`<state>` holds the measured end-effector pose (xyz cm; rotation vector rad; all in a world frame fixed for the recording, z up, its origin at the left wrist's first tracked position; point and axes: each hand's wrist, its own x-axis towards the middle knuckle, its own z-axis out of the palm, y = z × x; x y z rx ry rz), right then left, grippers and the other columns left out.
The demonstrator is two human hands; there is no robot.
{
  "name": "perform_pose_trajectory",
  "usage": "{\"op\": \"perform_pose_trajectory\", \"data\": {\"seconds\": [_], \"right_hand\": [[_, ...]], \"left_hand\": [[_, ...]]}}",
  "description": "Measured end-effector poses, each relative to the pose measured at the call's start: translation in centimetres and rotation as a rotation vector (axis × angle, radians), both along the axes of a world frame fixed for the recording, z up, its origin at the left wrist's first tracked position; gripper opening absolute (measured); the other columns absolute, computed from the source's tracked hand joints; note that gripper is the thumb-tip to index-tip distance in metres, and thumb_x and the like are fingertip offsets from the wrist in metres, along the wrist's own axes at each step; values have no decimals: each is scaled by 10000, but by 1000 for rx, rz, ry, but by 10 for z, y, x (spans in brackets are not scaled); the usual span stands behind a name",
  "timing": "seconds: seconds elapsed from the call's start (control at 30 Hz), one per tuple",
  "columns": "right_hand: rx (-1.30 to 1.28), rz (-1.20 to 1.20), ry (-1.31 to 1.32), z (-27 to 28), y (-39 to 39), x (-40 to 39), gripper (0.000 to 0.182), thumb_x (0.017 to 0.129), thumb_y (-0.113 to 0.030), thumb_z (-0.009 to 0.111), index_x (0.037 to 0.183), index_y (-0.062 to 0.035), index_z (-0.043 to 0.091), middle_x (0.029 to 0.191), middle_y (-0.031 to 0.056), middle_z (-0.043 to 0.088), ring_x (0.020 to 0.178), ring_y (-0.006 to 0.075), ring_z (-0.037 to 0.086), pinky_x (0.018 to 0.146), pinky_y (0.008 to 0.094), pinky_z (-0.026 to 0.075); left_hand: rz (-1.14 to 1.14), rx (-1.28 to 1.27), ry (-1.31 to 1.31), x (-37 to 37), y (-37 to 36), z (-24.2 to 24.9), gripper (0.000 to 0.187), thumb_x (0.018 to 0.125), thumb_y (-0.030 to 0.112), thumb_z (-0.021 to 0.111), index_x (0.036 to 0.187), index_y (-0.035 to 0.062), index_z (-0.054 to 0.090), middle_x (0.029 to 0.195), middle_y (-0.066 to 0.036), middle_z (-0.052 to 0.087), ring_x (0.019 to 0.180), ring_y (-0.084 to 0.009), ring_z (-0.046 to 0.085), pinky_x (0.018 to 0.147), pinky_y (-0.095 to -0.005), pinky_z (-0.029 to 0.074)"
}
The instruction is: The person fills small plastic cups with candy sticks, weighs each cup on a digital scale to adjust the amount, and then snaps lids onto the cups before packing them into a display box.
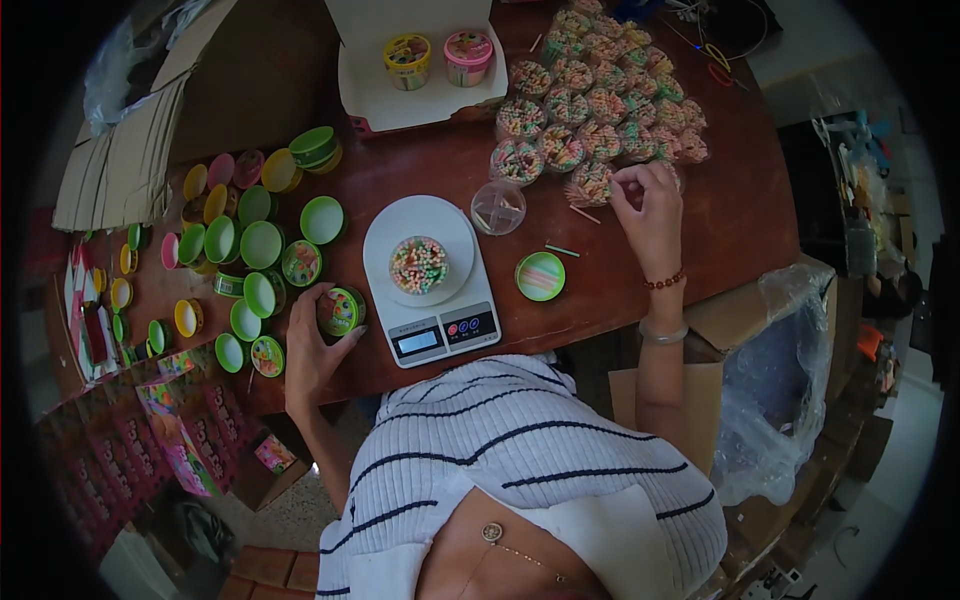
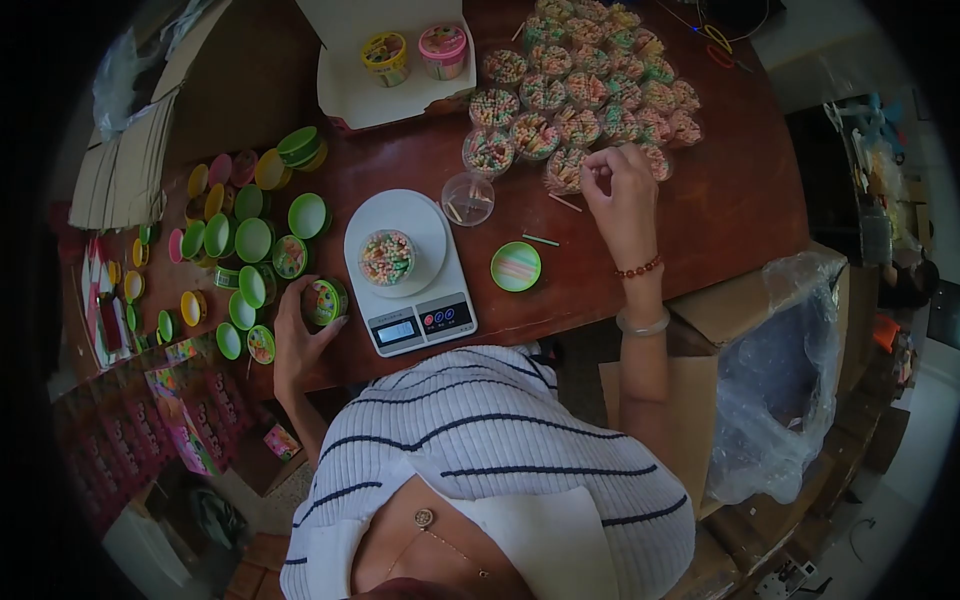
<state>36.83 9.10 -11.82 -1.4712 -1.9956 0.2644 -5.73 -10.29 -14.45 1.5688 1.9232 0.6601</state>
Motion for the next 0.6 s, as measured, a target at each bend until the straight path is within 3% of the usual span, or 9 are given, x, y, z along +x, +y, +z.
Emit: {"op": "perform_pose_trajectory", "data": {"seconds": [0.17, 0.27, 0.4, 0.6], "right_hand": [[-55, -43, -20, 7, -6, -28, 177, 907, -24, 734, 1084, -20, 737, 954, 80, 642, 783, 149, 667, 691, 295, 551], [-71, 129, 127, 26, -23, -64, 184, 909, -19, 735, 1092, -34, 745, 1001, 73, 664, 827, 133, 676, 700, 280, 553], [-117, 435, 159, 39, -47, -116, 180, 818, 12, 785, 984, -50, 755, 949, 89, 656, 860, 254, 685, 752, 346, 544], [-104, 834, 102, 31, -40, -155, 190, 794, 2, 789, 970, -17, 720, 966, 93, 625, 936, 275, 646, 782, 382, 535]], "left_hand": [[2, 1, -20, -4, -5, -3, 738, 715, 126, 895, 1360, 36, 548, 1279, -171, 619, 1166, -375, 611, 1018, -445, 496], [2, 19, -1, -4, -7, -4, 731, 730, 127, 886, 1368, 39, 542, 1298, -173, 609, 1197, -372, 601, 1023, -441, 492], [-15, 67, 10, -3, -6, -3, 707, 742, 123, 881, 1358, 36, 545, 1285, -160, 612, 1191, -364, 605, 1018, -431, 501], [-3, 40, -31, -4, -6, -3, 721, 736, 121, 886, 1363, 36, 540, 1282, -156, 612, 1184, -354, 610, 1018, -425, 506]]}}
